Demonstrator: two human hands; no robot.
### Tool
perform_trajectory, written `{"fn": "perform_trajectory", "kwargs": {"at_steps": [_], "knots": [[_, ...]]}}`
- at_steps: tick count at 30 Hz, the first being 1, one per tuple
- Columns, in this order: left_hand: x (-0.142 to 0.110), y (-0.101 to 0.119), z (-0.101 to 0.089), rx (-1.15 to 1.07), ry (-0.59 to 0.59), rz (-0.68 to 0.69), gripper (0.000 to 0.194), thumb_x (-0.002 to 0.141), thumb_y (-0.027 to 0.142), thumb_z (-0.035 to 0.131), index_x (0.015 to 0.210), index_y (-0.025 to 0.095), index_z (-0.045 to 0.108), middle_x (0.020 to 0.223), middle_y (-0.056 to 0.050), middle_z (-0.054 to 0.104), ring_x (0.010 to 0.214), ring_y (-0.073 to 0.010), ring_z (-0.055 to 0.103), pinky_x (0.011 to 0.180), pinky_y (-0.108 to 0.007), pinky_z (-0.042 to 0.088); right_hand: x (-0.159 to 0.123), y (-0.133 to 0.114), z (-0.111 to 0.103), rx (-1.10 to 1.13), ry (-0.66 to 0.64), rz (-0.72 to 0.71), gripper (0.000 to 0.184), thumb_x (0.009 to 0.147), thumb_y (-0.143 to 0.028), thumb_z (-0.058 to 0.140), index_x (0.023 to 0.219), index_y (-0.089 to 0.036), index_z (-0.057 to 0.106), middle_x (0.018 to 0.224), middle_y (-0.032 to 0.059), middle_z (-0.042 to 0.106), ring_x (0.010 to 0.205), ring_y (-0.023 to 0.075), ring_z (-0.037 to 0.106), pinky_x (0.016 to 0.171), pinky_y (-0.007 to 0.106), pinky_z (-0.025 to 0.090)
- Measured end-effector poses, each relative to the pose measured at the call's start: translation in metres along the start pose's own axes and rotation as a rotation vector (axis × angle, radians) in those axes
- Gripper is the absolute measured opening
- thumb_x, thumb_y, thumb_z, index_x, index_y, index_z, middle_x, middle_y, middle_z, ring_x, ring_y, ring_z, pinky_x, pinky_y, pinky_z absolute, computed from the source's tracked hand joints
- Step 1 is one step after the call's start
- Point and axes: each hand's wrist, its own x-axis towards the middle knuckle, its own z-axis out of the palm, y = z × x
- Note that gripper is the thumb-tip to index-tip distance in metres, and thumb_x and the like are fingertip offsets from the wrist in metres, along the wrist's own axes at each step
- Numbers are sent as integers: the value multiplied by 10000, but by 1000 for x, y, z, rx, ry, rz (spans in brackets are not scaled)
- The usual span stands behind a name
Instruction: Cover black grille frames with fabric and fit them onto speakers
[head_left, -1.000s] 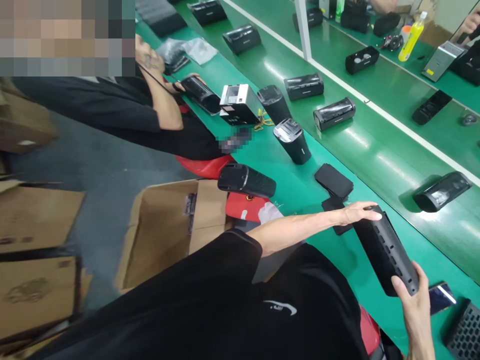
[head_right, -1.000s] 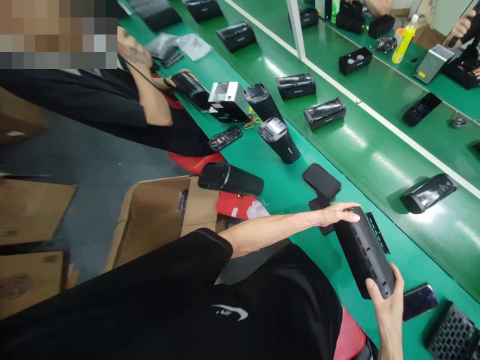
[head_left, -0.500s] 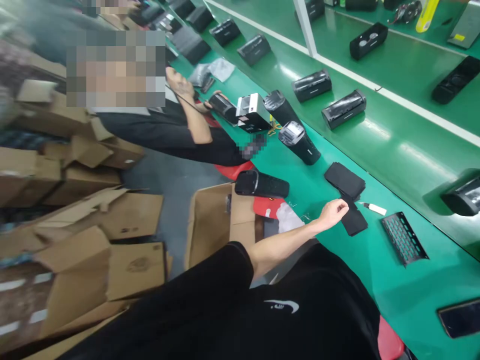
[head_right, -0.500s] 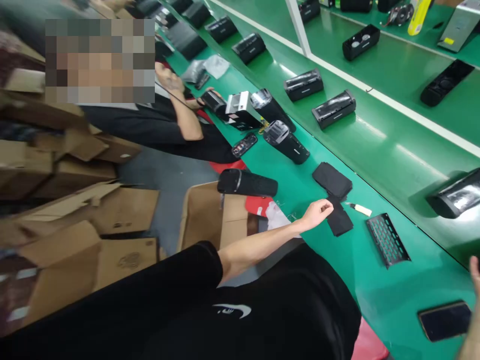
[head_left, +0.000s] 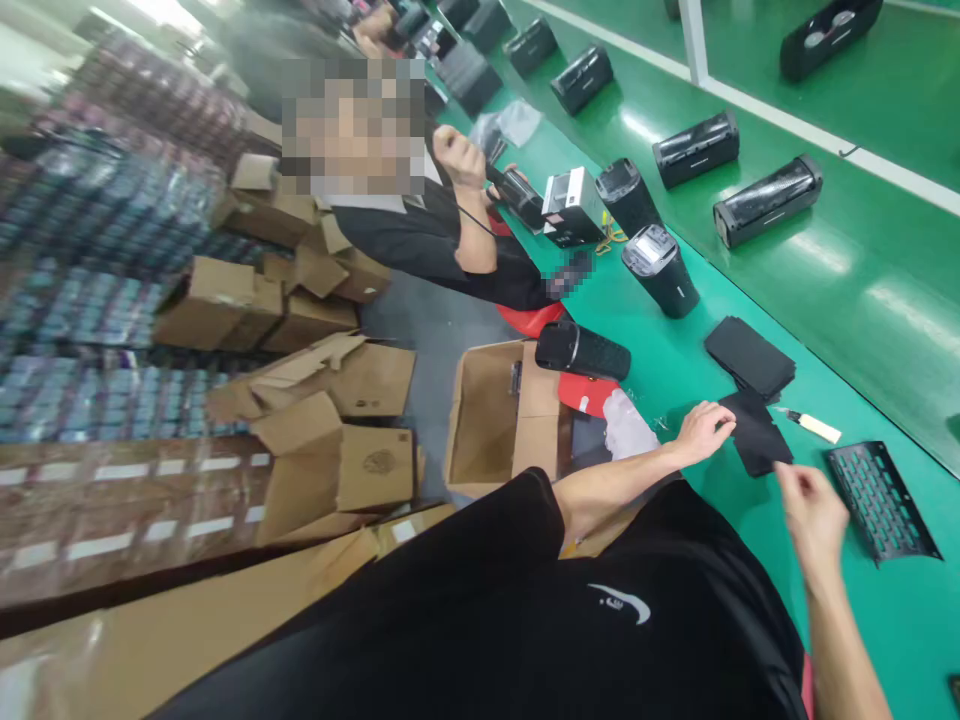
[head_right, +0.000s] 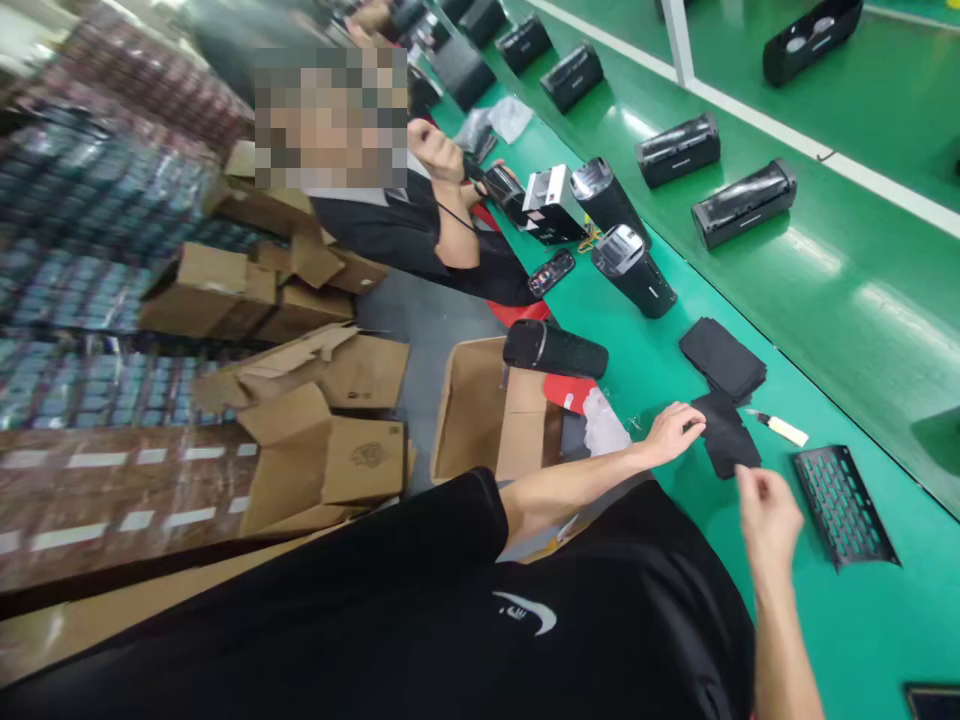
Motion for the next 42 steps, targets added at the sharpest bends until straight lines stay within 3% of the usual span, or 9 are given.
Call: {"fn": "perform_trajectory", "kwargs": {"at_steps": [4,7,12,17,28,32,34,39,42], "knots": [[0,-5,3,74,-19,88,210,967,361,685,1108,211,724,1138,-65,732,1123,-233,594,1051,-398,451,7,-17,44,-103,-113,53,262,982,-413,594,1003,-184,721,1002,113,711,875,262,652,809,378,490],[3,-6,5,202,-42,173,402,941,521,717,1191,206,706,1184,-93,706,1153,-260,574,1020,-414,445,13,-14,45,-145,-144,58,283,979,-384,517,1018,-199,728,1050,133,714,898,270,648,813,377,451],[6,0,8,297,-63,197,694,856,687,743,1327,188,635,1259,-119,636,1180,-286,555,1011,-429,428,20,5,25,-143,-173,64,377,972,-453,446,1022,-202,723,999,142,724,900,289,650,821,384,441],[7,14,8,309,-50,119,561,917,580,706,1332,213,610,1266,-101,588,1194,-280,535,1012,-439,421,20,19,5,-47,-117,89,433,892,-580,435,915,-220,675,837,125,692,829,301,630,798,402,449],[12,37,-4,361,-111,-19,504,850,450,750,1279,235,595,1256,-102,551,1181,-294,555,1023,-466,459,-30,71,-95,472,346,248,378,848,-598,648,906,-226,625,685,-43,509,602,157,411,598,310,385],[9,48,-18,357,-81,-8,491,851,400,741,1258,165,596,1296,-150,564,1231,-324,550,1058,-487,470,-36,86,-109,692,255,290,350,776,-529,775,849,-229,610,675,-52,533,603,139,440,576,275,404],[6,61,-23,240,-69,117,468,875,371,718,1271,151,603,1331,-160,576,1285,-313,542,1115,-473,455,-36,82,-109,761,180,322,388,742,-540,820,848,-220,630,697,-45,565,618,128,462,574,248,410],[-3,112,-3,-314,-524,640,865,725,500,907,1467,230,554,1594,-133,500,1506,-306,441,1291,-440,316,-37,56,-106,943,-22,364,495,636,-584,931,842,-211,679,718,-16,609,608,124,506,553,230,455],[0,129,23,-593,-823,485,751,761,450,897,1417,219,615,1442,-109,650,1384,-273,577,1212,-410,418,-39,49,-108,1020,-88,375,505,639,-587,949,870,-205,715,730,3,637,595,129,529,538,237,472]]}}
